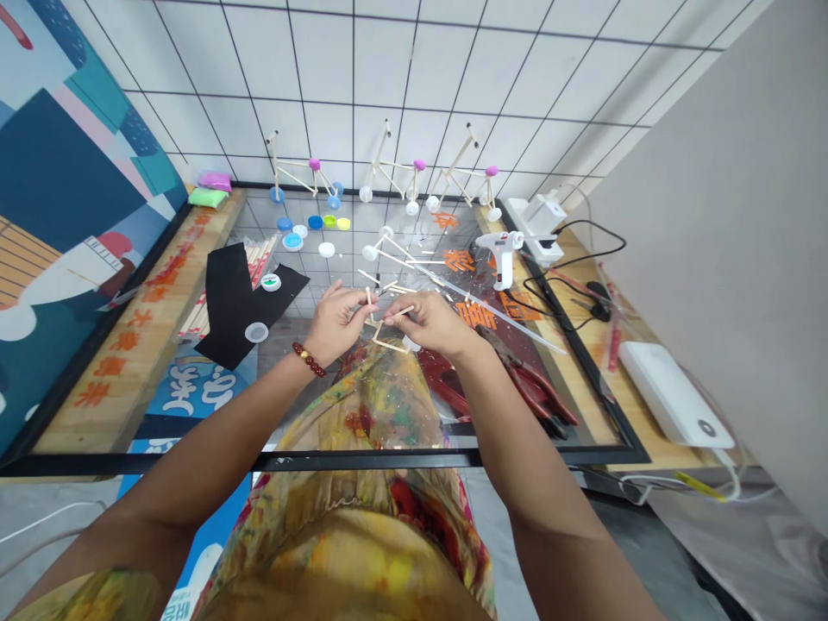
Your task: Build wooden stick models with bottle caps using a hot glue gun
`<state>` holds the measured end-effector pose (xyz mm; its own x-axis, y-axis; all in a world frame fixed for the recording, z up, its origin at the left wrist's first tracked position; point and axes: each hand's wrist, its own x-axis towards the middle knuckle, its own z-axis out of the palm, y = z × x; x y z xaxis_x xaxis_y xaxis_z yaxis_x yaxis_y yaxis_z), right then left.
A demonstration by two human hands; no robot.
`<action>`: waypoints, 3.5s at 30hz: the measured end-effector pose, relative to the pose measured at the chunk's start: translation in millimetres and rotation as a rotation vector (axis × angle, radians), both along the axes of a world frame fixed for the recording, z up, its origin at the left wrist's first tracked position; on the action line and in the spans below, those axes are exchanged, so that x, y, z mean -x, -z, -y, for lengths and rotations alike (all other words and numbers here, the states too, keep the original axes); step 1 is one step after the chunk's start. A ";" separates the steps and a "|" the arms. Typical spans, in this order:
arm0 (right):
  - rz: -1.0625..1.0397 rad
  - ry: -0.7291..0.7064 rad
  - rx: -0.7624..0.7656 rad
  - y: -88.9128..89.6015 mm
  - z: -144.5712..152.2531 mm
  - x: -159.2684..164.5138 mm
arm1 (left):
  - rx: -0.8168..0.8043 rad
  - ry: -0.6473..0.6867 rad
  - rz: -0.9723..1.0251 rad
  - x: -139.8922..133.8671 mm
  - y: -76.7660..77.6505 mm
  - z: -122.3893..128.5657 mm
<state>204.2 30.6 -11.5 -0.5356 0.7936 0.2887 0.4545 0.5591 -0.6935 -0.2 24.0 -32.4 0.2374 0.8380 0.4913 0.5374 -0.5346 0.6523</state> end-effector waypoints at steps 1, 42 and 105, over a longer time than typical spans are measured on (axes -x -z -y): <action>0.003 0.000 -0.002 0.1 -0.1 0.1 | 0.006 -0.003 -0.003 -0.2 -0.3 0.2; -0.443 0.369 0.150 -11.1 -2.0 -11.1 | 0.036 0.034 -0.013 -0.6 -5.1 3.4; 0.069 0.467 0.303 -16.2 2.7 -17.4 | -0.077 -0.148 0.250 21.6 5.8 -4.0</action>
